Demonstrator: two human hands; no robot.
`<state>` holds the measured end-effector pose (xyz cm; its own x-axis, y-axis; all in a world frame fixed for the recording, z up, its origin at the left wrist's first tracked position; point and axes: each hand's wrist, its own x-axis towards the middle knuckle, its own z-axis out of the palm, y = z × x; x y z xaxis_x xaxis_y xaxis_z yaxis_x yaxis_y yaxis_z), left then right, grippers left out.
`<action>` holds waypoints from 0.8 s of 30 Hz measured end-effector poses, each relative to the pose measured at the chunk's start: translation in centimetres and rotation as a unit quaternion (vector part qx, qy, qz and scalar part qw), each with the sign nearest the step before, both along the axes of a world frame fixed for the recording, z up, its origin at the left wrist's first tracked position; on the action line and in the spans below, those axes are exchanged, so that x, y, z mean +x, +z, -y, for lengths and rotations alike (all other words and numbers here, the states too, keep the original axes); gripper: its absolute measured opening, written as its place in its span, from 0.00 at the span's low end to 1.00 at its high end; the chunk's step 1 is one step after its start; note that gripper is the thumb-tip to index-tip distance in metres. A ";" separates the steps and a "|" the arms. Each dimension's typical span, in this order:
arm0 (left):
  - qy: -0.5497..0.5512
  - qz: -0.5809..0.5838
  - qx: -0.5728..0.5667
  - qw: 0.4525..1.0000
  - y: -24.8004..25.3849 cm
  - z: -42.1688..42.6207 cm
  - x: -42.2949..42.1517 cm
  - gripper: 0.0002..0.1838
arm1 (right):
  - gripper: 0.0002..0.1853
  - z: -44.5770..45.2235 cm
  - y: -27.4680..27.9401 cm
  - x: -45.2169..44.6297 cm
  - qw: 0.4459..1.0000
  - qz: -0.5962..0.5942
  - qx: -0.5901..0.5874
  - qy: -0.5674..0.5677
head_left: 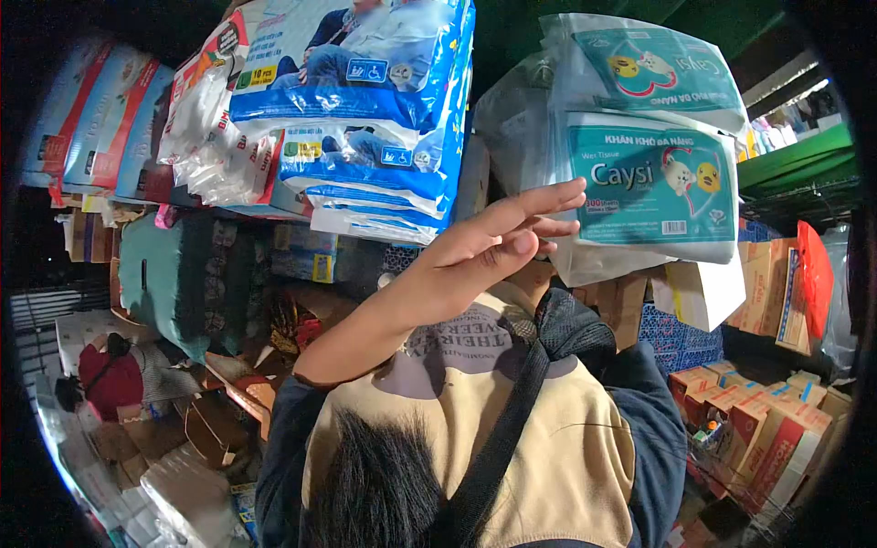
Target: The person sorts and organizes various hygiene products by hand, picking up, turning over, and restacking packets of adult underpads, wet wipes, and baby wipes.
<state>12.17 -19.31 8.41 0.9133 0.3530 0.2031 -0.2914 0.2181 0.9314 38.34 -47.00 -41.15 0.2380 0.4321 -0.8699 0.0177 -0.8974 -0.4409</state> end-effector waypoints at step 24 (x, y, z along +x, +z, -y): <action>0.014 -0.027 -0.009 0.999 -2.0 0.3 -2.5 0.24 | 0.25 -1.3 2.0 -2.5 0.999 -0.038 0.007 -0.003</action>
<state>9.65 -19.60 6.38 0.9122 0.3823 0.1475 -0.2474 0.2270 0.9420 35.83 -45.72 -39.19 0.1739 0.4435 -0.8792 -0.0214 -0.8909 -0.4536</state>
